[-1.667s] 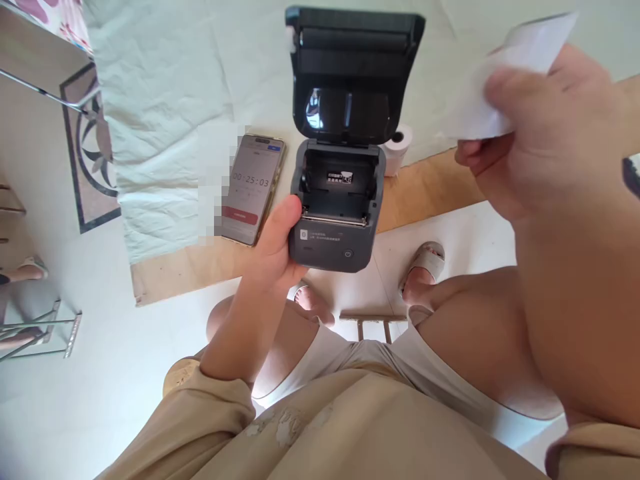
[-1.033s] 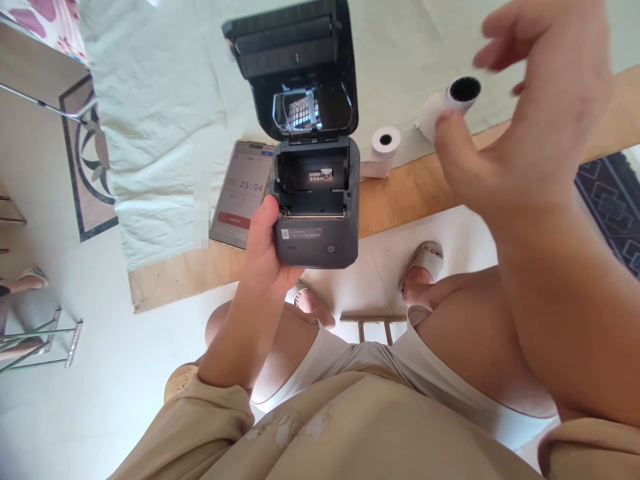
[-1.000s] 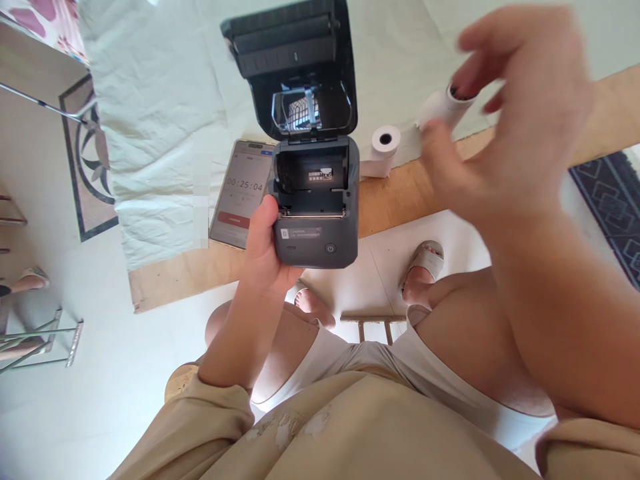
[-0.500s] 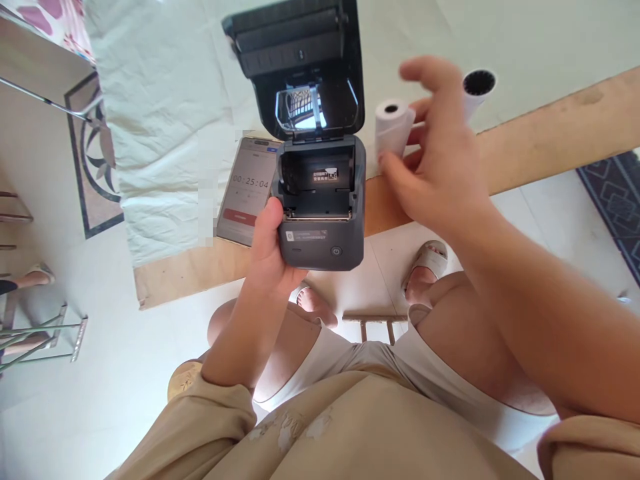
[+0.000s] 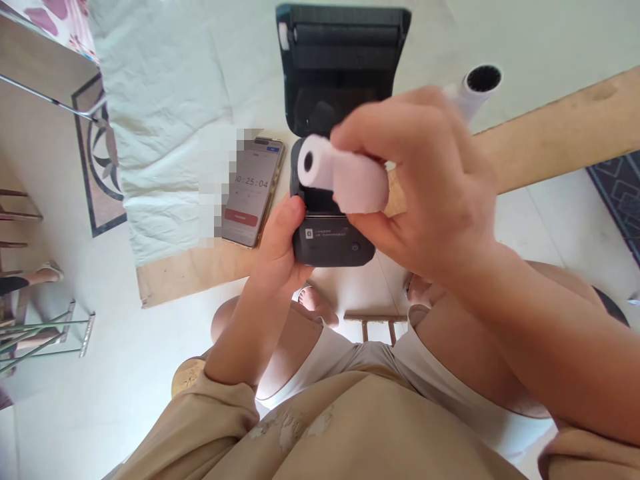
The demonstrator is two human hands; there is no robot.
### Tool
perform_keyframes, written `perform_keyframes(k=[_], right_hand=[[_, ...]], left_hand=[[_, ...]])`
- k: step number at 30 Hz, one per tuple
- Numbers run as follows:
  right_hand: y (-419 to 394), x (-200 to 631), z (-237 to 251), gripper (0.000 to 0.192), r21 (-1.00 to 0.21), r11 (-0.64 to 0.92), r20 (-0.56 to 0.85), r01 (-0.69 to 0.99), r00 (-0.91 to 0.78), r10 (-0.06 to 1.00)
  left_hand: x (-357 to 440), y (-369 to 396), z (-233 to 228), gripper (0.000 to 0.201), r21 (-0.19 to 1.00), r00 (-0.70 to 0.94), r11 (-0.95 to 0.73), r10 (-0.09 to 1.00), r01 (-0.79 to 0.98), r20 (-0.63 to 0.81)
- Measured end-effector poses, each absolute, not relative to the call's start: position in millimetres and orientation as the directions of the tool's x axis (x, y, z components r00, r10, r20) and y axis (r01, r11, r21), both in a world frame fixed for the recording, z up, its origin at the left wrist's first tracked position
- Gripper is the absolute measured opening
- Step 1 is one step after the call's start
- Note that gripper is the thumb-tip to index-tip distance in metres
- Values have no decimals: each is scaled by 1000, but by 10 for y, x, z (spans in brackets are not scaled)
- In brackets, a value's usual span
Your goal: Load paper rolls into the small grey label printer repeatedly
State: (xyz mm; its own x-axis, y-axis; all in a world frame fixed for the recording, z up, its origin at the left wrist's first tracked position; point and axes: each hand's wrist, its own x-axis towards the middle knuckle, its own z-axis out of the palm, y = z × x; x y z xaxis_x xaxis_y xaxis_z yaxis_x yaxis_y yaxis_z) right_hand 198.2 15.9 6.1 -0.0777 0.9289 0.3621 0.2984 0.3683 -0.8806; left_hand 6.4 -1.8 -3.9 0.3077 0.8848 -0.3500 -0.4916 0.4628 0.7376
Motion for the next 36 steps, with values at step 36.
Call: perform_keyframes(k=[36], right_hand=[[8,2023,126,22,-702,562,594,437,-76,801]], left_hand=[[-20,-34,-12,43,752,319,477,876,-455,-362]])
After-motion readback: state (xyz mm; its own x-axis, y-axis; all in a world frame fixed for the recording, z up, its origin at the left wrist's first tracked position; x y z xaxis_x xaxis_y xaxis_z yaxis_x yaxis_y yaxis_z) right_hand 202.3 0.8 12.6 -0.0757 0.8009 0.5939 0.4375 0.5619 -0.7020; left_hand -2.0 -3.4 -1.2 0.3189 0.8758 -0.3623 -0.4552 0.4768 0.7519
